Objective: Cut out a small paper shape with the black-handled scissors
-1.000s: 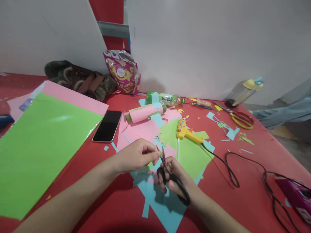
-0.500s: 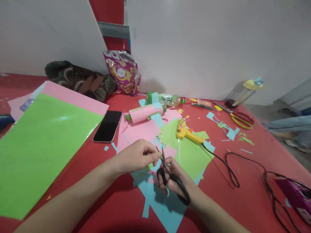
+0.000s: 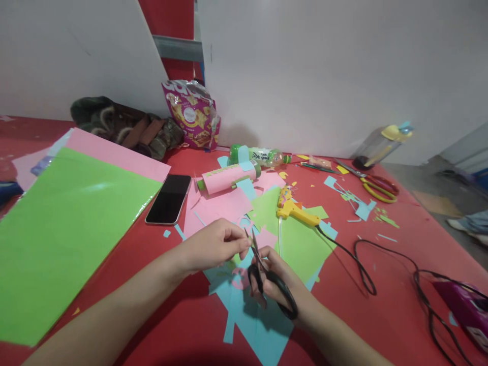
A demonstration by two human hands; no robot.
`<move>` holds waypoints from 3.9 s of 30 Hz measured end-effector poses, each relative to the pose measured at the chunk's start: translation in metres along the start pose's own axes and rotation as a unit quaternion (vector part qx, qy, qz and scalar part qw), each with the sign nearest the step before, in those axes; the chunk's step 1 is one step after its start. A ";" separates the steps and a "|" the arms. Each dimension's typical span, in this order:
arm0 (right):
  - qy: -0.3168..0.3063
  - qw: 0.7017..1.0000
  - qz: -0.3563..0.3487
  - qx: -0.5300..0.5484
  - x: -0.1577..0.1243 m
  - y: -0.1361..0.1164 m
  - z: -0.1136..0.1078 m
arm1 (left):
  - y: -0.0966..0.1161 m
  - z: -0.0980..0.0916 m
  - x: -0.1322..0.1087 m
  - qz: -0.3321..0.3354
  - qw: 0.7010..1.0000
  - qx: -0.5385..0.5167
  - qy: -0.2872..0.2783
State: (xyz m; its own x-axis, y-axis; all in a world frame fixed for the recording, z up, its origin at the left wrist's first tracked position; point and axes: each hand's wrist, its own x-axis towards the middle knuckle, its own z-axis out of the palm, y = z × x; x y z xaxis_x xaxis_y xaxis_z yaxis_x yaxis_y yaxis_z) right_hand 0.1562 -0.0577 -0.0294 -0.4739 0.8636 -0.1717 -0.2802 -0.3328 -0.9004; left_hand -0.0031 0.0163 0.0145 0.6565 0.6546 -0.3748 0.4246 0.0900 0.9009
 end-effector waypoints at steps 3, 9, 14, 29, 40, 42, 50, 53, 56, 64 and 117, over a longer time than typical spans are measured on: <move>-0.001 1.000 -0.001 0.008 0.000 0.001 0.000 | -0.001 0.000 0.000 -0.005 1.000 -0.007 0.003; -0.012 1.000 -0.003 0.012 -0.001 0.002 -0.001 | 0.003 0.000 -0.001 -0.004 1.000 -0.021 0.002; -0.011 1.000 0.001 0.018 0.000 0.003 -0.001 | 0.004 0.000 -0.002 0.006 1.000 -0.024 -0.002; -0.009 1.000 0.003 0.006 0.001 0.003 -0.001 | 0.001 -0.001 0.000 -0.002 1.000 0.000 -0.004; 0.009 1.000 0.010 0.013 -0.002 0.002 0.001 | 0.000 0.000 0.001 -0.002 1.000 0.003 0.001; 0.013 1.000 0.005 0.015 -0.002 0.002 0.001 | -0.001 0.001 0.002 0.006 1.000 0.000 0.006; -0.008 0.999 -0.016 0.035 -0.001 0.007 -0.003 | 0.001 0.010 0.002 0.032 0.999 -0.007 0.031; -0.017 0.999 -0.007 0.037 -0.002 0.007 -0.004 | 0.001 0.010 0.002 0.031 0.999 -0.007 0.026; -0.024 0.999 0.002 0.042 -0.001 0.006 -0.004 | 0.002 0.009 0.002 0.032 0.999 -0.002 0.021; -0.029 0.999 0.004 0.032 -0.001 0.004 -0.004 | 0.002 0.008 0.002 0.033 0.999 0.032 0.021; 0.017 0.998 -0.042 0.031 -0.002 0.007 0.000 | 0.003 0.043 -0.001 0.036 0.977 -0.163 0.132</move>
State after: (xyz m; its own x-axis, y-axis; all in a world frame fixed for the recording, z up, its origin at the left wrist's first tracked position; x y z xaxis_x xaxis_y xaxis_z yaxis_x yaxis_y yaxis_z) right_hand 0.1555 -0.0620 -0.0352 -0.4192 0.9011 -0.1111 -0.3700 -0.2813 -0.8854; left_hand 0.0242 -0.0166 0.0086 0.4746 0.8356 -0.2767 0.1328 0.2428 0.9609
